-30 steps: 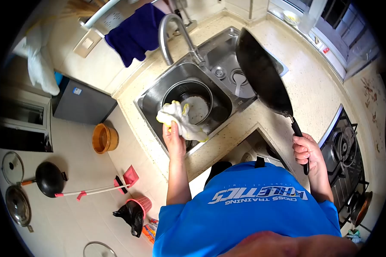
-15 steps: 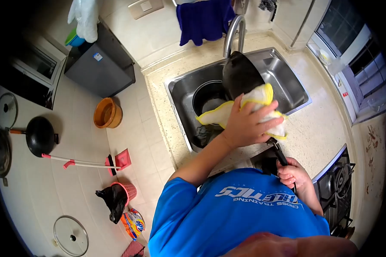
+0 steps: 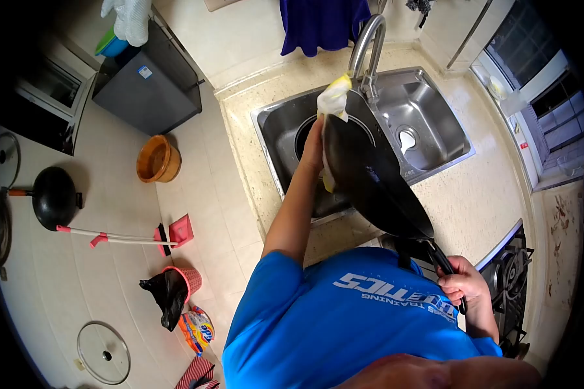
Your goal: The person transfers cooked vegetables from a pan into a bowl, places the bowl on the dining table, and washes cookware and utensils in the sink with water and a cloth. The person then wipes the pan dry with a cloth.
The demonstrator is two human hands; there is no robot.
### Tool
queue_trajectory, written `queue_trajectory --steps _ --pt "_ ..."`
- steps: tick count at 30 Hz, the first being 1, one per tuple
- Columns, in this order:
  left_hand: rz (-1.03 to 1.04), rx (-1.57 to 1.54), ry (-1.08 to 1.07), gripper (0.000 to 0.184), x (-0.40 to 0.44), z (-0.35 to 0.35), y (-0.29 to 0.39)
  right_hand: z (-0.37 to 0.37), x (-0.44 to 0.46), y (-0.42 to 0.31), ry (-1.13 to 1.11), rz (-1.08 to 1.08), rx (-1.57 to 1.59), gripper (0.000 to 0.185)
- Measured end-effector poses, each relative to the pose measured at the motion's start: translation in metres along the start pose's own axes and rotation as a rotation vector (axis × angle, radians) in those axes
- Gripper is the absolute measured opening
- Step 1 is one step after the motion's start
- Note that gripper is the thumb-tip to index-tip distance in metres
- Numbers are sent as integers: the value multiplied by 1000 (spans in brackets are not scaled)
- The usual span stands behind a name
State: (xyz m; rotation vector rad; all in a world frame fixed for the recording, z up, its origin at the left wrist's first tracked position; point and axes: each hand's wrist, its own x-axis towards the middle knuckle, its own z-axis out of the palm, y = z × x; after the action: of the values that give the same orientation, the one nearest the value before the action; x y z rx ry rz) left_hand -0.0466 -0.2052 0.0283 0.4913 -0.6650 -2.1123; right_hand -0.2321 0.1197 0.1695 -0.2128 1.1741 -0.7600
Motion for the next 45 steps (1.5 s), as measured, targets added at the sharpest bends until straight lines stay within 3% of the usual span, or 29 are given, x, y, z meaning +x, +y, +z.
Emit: queue_trajectory --steps 2,4,6,13,17,19,20,23,25,27,28,30,33,36,37,39,40,42,43,44,45 --pt "32 -67 -112 36 16 -39 -33 6 2 -2 -15 -19 -33 17" --pt "281 28 -316 25 5 -29 -38 12 8 -7 -51 -57 -79 18" --pt "250 -122 -372 26 -14 -18 -42 16 22 -13 -102 -76 -122 17" --pt "180 -462 -283 28 -50 16 -49 50 63 -30 -279 -59 -37 16" --pt "244 -82 -225 31 -44 -7 -89 75 90 -34 -261 -88 -53 16" --pt "28 -630 -247 40 -74 34 -55 82 106 -33 -273 -117 -67 14" --pt "-208 -1027 2 49 -91 46 -42 85 114 -32 -256 -169 -122 13" --pt "-201 -872 210 61 -111 42 -31 83 132 -27 -241 -262 -267 11" --pt "-162 -774 134 57 -121 32 -23 83 138 -23 -235 -337 -358 11" --pt "-187 -598 338 50 -128 12 -19 83 137 -24 -220 -351 -423 11" --pt "-182 -594 342 50 -135 14 -9 82 137 -24 -195 -374 -485 12" --pt "-33 -335 504 45 -152 22 10 78 138 -21 -186 -375 -538 11" --pt "121 -327 688 42 -155 -12 22 74 131 -19 -176 -407 -612 9" --pt "288 -222 686 44 -159 25 75 72 117 -17 -92 -342 -665 11" --pt "284 -217 682 44 -152 9 81 71 111 -18 -90 -346 -659 11" --pt "410 -193 206 51 -122 -46 86 66 98 -19 -185 -323 -645 11" --pt "406 -192 199 51 -105 -66 90 68 91 -20 -233 -316 -608 11" --pt "283 -338 -425 53 -77 -91 95 67 86 -13 -246 -352 -653 11" --pt "238 -353 -544 53 -71 -91 94 67 85 -9 -264 -384 -702 11" --pt "230 -344 -529 53 -71 -91 91 54 93 3 -288 -518 -786 13" --pt "234 -340 -490 53 -69 -89 85 54 93 7 -293 -509 -787 12"
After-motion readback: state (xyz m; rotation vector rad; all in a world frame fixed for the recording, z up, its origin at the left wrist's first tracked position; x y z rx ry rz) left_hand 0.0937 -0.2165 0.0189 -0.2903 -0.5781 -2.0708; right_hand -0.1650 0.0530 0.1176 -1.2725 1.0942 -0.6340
